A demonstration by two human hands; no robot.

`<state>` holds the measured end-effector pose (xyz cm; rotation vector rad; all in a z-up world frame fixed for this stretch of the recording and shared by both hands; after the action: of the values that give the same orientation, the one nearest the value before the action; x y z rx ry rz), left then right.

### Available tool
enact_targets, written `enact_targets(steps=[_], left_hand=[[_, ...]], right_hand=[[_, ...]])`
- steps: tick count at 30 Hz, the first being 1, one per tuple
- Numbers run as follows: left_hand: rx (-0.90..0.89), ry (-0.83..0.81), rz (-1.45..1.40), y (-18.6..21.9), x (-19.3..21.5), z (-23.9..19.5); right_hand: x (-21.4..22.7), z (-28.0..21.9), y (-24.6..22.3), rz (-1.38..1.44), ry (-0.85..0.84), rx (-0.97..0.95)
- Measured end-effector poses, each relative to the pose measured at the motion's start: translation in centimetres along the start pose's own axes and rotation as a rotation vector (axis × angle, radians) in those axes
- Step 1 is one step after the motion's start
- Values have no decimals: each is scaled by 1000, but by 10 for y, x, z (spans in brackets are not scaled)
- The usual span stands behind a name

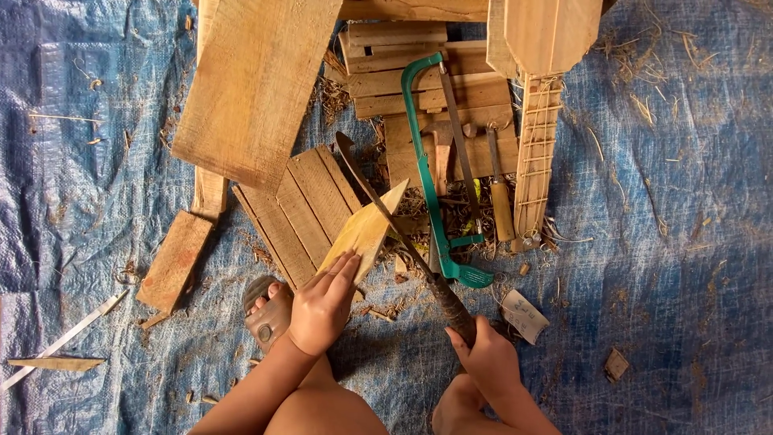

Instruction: The person sits on a blue tarp and uses a chisel to carve and shape a small wooden piece. They hold the wood with one hand and strike the chisel with the other, removing shavings and refining the edges.

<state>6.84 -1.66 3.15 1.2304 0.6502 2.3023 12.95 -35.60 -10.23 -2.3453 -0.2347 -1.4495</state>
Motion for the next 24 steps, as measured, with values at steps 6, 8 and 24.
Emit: enact_targets(steps=[6,8,24], left_hand=[[-25,-35,-20,3,-2,0],[-55,-39,-26,6,3,3],[-138,-69,73,9,0,-8]], right_hand=[[10,2,-16,403,-363,-174],[-3,-5,-6,617,-452,-180],[-2,-10,4,498,-535,-290]])
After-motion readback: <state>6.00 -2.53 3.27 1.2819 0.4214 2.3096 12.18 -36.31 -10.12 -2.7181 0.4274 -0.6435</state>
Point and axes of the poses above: each hand's wrist, its own z-axis towards the middle knuckle, its own x-axis out of the back of the hand, y = z × x, the point moved 7 cm from there along z, towards the middle knuckle, and after that the axes turned 2 degrees about -z, right-handed, at the moved point
